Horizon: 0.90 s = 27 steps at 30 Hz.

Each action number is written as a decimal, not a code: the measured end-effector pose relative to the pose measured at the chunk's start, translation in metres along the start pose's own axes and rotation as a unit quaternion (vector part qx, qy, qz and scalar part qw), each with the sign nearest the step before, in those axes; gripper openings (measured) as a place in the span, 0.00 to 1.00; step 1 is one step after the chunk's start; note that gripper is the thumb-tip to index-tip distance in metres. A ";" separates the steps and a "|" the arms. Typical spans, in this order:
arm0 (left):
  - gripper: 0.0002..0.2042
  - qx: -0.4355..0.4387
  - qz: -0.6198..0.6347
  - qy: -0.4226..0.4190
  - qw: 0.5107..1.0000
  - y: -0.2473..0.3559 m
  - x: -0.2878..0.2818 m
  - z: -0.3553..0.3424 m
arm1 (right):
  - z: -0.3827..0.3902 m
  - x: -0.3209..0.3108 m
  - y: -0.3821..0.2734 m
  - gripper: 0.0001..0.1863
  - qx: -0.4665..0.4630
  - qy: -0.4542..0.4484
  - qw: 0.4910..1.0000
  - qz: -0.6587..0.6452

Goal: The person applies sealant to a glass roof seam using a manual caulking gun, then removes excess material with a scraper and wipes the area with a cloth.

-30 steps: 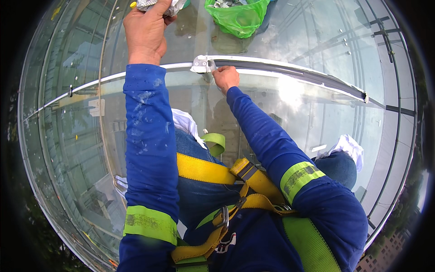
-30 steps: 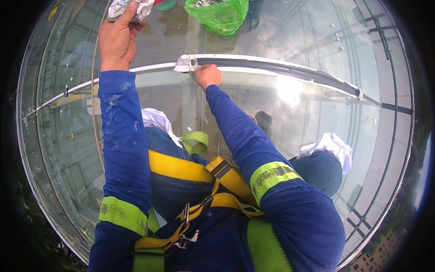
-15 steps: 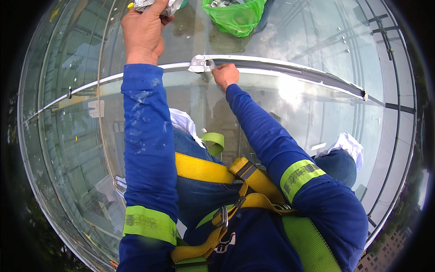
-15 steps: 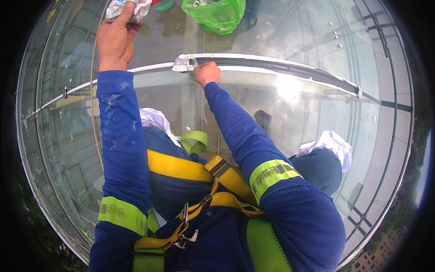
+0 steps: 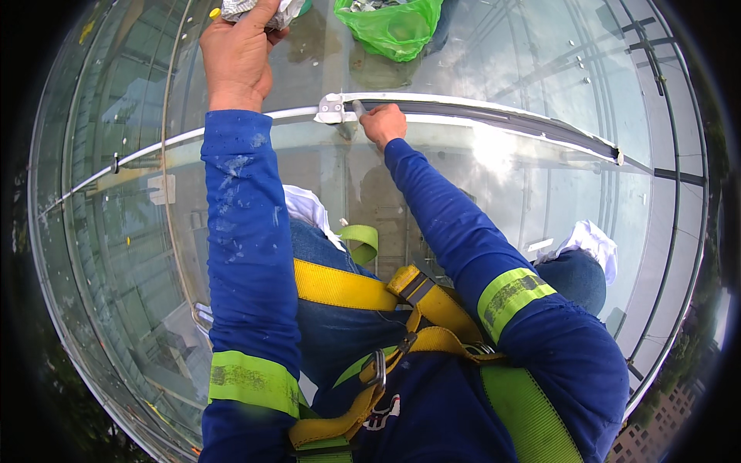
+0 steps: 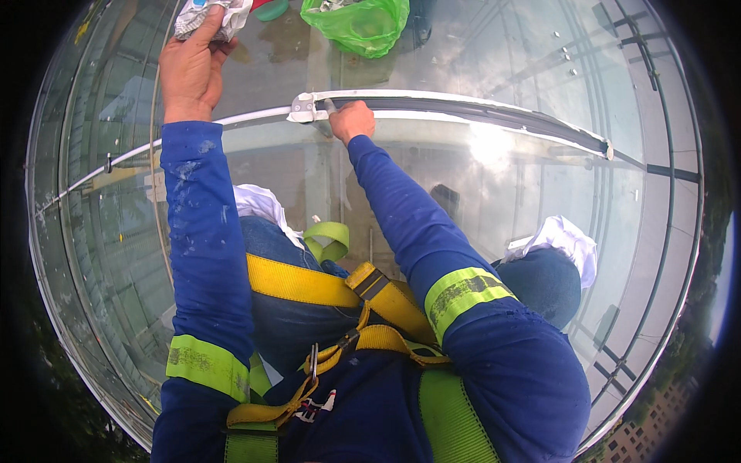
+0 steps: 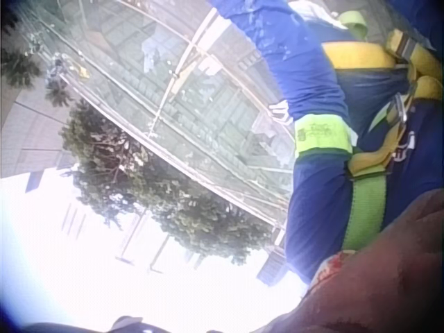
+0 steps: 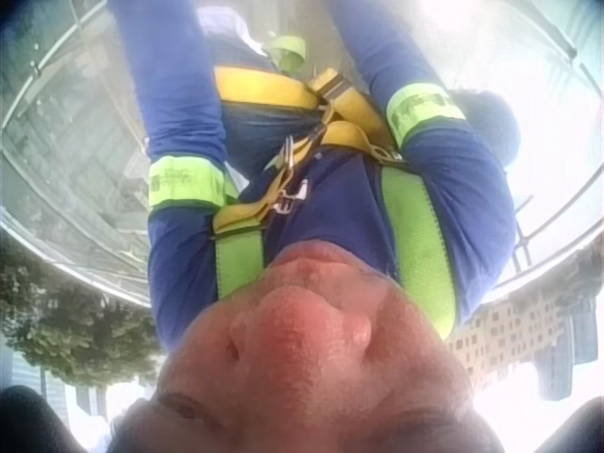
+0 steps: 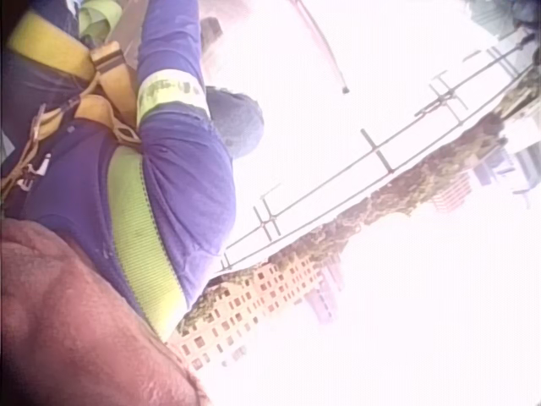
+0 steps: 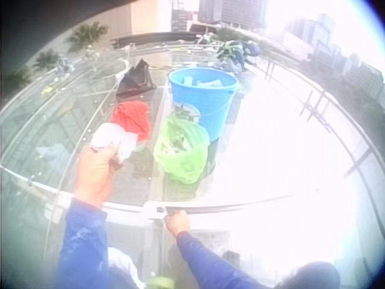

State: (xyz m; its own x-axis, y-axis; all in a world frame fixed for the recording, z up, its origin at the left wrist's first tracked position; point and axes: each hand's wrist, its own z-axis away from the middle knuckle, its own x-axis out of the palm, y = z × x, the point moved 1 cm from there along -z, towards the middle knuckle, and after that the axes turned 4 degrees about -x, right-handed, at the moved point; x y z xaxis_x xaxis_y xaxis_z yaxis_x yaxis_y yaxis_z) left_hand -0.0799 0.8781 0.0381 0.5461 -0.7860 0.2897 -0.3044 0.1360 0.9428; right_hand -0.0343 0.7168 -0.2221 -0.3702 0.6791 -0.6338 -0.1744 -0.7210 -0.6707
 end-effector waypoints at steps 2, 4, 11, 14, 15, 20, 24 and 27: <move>0.09 0.002 -0.001 -0.003 1.000 0.000 0.000 0.000 | 0.001 0.000 0.001 0.11 0.013 0.002 1.000 -0.001; 0.09 -0.008 -0.009 -0.001 1.000 0.000 -0.001 0.000 | 0.000 -0.001 0.005 0.11 -0.011 -0.009 1.000 -0.002; 0.08 -0.011 -0.012 0.002 1.000 -0.001 -0.002 -0.001 | -0.002 0.004 0.004 0.13 -0.015 -0.046 0.999 -0.024; 0.08 -0.007 -0.020 -0.009 1.000 -0.002 -0.004 -0.002 | -0.004 0.004 0.002 0.13 -0.017 -0.058 0.998 -0.008; 0.08 -0.003 -0.017 -0.012 1.000 -0.003 -0.004 -0.002 | -0.004 0.005 0.001 0.13 -0.017 -0.058 0.998 -0.008; 0.08 -0.014 -0.013 0.004 1.000 -0.001 -0.001 0.001 | -0.004 0.003 -0.003 0.13 -0.022 -0.047 0.998 0.021; 0.08 -0.012 -0.017 0.001 1.000 -0.002 0.000 0.001 | -0.003 0.001 -0.003 0.14 -0.015 -0.024 0.999 0.024; 0.08 -0.017 -0.018 0.003 1.000 -0.003 -0.002 0.000 | -0.003 -0.001 -0.003 0.14 -0.015 -0.015 0.999 0.025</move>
State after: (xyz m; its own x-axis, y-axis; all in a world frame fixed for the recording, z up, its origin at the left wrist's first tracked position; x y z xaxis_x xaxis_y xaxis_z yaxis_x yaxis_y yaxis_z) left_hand -0.0802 0.8795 0.0346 0.5608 -0.7872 0.2563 -0.2586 0.1276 0.9575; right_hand -0.0305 0.7185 -0.2207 -0.4057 0.6372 -0.6553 -0.1276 -0.7494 -0.6497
